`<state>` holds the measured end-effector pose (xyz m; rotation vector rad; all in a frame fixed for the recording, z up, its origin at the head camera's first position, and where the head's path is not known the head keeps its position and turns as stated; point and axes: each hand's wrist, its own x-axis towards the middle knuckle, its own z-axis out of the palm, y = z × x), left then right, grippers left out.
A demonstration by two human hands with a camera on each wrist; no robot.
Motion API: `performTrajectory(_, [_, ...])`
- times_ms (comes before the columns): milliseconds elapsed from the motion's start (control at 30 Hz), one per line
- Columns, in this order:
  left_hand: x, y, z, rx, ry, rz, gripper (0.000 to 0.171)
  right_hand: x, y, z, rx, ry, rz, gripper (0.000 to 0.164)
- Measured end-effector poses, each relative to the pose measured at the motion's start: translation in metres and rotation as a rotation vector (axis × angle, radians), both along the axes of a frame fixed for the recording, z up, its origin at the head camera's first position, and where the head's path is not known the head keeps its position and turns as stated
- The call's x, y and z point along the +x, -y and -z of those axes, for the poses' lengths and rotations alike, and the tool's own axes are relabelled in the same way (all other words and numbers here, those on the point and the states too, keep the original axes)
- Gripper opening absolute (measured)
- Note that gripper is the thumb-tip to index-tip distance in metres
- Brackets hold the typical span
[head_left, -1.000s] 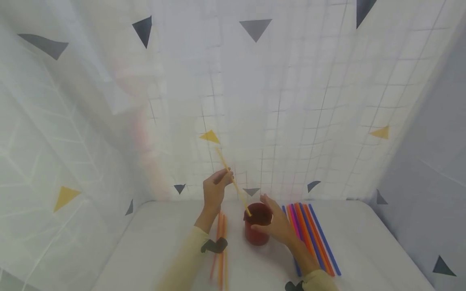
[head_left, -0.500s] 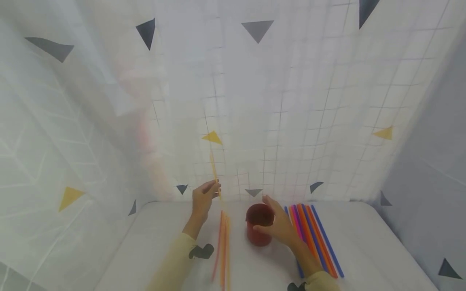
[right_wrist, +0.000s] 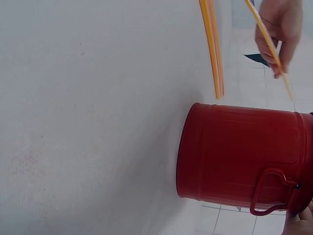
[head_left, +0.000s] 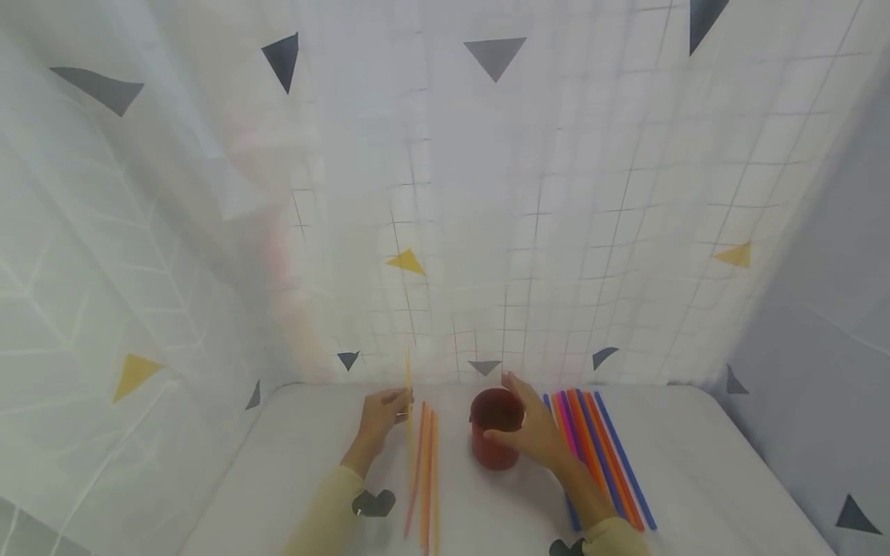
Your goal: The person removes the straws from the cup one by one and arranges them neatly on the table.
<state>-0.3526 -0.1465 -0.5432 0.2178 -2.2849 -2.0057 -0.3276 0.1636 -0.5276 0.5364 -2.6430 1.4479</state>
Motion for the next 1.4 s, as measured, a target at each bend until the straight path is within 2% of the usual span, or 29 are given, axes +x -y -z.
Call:
performTrajectory(200, [0.004,0.009,0.020,-0.086,0.068,0.038,0.034,0.001,0.001,-0.002,-0.021,0.005,-0.006,0.107])
performTrajectory(367, [0.005,0.012,0.035,-0.163,0.133,0.031,0.029,0.002,0.001,-0.004,-0.025,0.002,-0.006,0.107])
performTrajectory(600, [0.008,0.013,0.047,-0.236,0.095,0.066,0.024,0.002,0.002,-0.003,-0.030,-0.017,-0.011,0.107])
performTrajectory(767, [0.010,0.011,0.048,-0.285,0.106,0.056,0.022,0.001,0.002,-0.002,-0.019,-0.016,-0.005,0.107])
performTrajectory(1000, [0.012,0.010,0.045,-0.306,0.124,0.032,0.025,0.001,0.002,-0.002,-0.017,-0.017,0.001,0.109])
performTrajectory(1167, [0.011,0.009,0.050,-0.328,0.065,0.059,0.024,0.001,0.002,-0.002,-0.019,-0.014,0.006,0.109])
performTrajectory(1400, [0.006,0.007,0.059,-0.381,0.034,0.061,0.025,0.002,0.002,-0.003,-0.014,-0.003,0.012,0.107])
